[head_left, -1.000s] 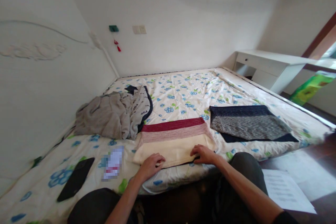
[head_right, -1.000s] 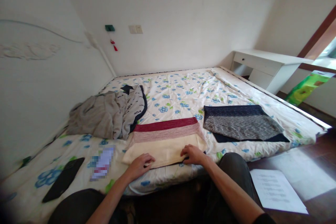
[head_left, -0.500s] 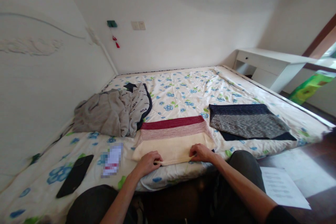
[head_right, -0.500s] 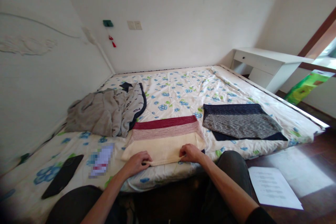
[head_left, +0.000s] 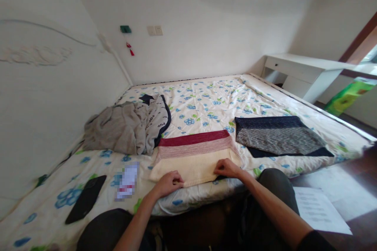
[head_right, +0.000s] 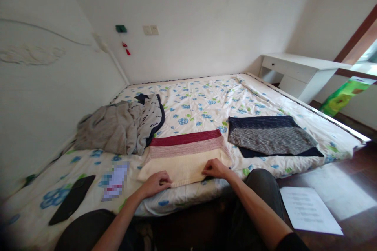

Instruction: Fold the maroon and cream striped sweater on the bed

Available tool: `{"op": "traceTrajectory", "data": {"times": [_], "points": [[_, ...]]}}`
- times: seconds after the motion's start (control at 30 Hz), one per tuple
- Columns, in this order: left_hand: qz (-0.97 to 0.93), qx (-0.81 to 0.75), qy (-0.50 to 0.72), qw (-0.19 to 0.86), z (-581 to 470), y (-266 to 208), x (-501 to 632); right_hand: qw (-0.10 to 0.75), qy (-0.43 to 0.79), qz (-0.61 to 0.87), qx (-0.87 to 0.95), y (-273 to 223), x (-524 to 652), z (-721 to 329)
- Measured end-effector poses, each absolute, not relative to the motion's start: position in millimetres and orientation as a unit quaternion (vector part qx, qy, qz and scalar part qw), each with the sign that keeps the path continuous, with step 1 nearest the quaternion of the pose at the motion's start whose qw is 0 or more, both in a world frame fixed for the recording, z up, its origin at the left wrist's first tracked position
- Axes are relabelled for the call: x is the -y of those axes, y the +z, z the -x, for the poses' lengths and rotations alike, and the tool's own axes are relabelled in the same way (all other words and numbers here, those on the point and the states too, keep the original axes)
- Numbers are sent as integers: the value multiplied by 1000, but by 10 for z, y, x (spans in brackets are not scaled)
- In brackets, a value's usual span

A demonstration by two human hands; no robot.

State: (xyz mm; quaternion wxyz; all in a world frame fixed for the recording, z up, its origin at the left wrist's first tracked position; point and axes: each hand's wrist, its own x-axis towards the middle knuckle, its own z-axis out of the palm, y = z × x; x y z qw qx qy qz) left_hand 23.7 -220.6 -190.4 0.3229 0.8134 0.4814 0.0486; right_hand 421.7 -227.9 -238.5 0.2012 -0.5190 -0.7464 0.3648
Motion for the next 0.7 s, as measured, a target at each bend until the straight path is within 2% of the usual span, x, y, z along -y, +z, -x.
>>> {"op": "traceTrajectory", "data": {"times": [0.07, 0.13, 0.2, 0.27, 0.37, 0.53, 0.7], "points": [[-776, -525, 129, 325, -146, -1875, 2115, 265, 276, 629, 677, -2385, 2179, -4387], [-727, -593, 224, 263, 14, -1851, 1994, 301, 191, 727, 587, -2396, 2077, -4593], [-660, -672, 284, 180, 219, -1851, 1880, 291, 169, 793, 507, -2424, 2008, -4774], [-569, -752, 300, 145, 409, -1890, 1812, 263, 196, 833, 445, -2465, 1984, -4890], [-443, -809, 309, 231, 538, -1994, 1837, 233, 244, 857, 390, -2508, 2001, -4965], [-319, -727, 373, 480, 421, -2051, 2035, 210, 283, 850, 393, -2514, 2041, -5065], [-230, -710, 383, 545, 347, -1981, 2156, 245, 350, 809, 404, -2623, 2123, -5066]]}}
